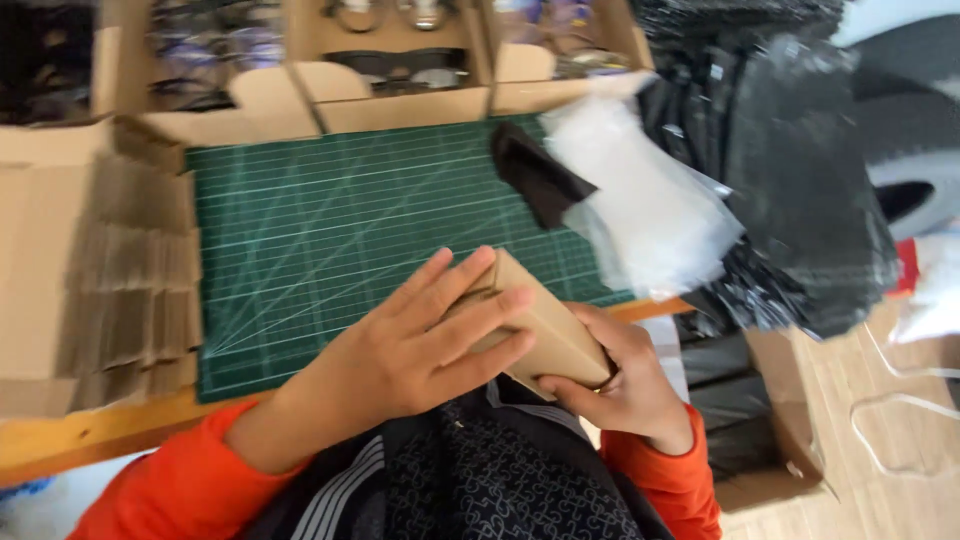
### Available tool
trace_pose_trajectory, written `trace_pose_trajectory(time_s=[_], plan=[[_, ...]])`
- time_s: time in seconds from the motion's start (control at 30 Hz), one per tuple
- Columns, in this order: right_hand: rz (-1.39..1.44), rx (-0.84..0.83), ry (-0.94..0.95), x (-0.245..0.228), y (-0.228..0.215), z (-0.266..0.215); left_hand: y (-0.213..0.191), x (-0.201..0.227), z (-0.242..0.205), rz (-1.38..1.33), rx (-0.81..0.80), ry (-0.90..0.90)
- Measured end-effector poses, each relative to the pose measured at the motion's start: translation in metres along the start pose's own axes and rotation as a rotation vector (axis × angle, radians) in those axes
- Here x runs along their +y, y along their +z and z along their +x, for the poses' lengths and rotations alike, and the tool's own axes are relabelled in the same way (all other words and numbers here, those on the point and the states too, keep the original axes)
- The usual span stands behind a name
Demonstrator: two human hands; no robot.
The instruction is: The person wipes sunglasses with a cloth, places them in a plastic bag, wraps the bag in bubble wrap, and then packs the bundle into a small cardboard box before placing it into a larger black shipping bag.
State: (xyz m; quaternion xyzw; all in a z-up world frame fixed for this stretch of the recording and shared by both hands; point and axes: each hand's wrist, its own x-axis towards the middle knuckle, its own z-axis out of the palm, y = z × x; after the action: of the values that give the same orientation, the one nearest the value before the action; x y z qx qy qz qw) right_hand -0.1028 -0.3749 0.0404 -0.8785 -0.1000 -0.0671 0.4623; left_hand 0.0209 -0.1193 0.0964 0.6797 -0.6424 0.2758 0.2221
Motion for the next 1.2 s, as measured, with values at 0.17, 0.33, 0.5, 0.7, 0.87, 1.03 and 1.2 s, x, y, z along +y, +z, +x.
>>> trace_pose_trajectory(time_s=[0.17, 0.33, 0.5, 0.7, 0.87, 1.03, 1.2], plan=[[0.171, 0.461, 0.056, 0.042, -0.010, -0.055, 0.016, -0.002, 0.047, -0.131, -0.188, -0.078], [0.154, 0.734, 0.071, 0.041, -0.041, -0.091, 0.098, -0.025, 0.127, -0.576, -0.109, -0.166], [0.100, 0.836, 0.122, 0.056, -0.041, -0.129, 0.249, -0.010, 0.218, -0.741, -0.175, -0.019], [0.240, 0.704, 0.002, 0.064, -0.040, -0.121, 0.332, 0.021, 0.269, -0.615, -0.432, -0.238], [0.257, 0.689, 0.060, 0.077, -0.043, -0.123, 0.333, 0.014, 0.269, -0.557, -0.707, -0.487], [0.221, 0.678, 0.050, 0.077, -0.042, -0.117, 0.341, 0.017, 0.262, -0.574, -0.655, -0.465], [0.211, 0.694, 0.026, 0.074, -0.041, -0.117, 0.350, 0.023, 0.257, -0.539, -0.575, -0.418]])
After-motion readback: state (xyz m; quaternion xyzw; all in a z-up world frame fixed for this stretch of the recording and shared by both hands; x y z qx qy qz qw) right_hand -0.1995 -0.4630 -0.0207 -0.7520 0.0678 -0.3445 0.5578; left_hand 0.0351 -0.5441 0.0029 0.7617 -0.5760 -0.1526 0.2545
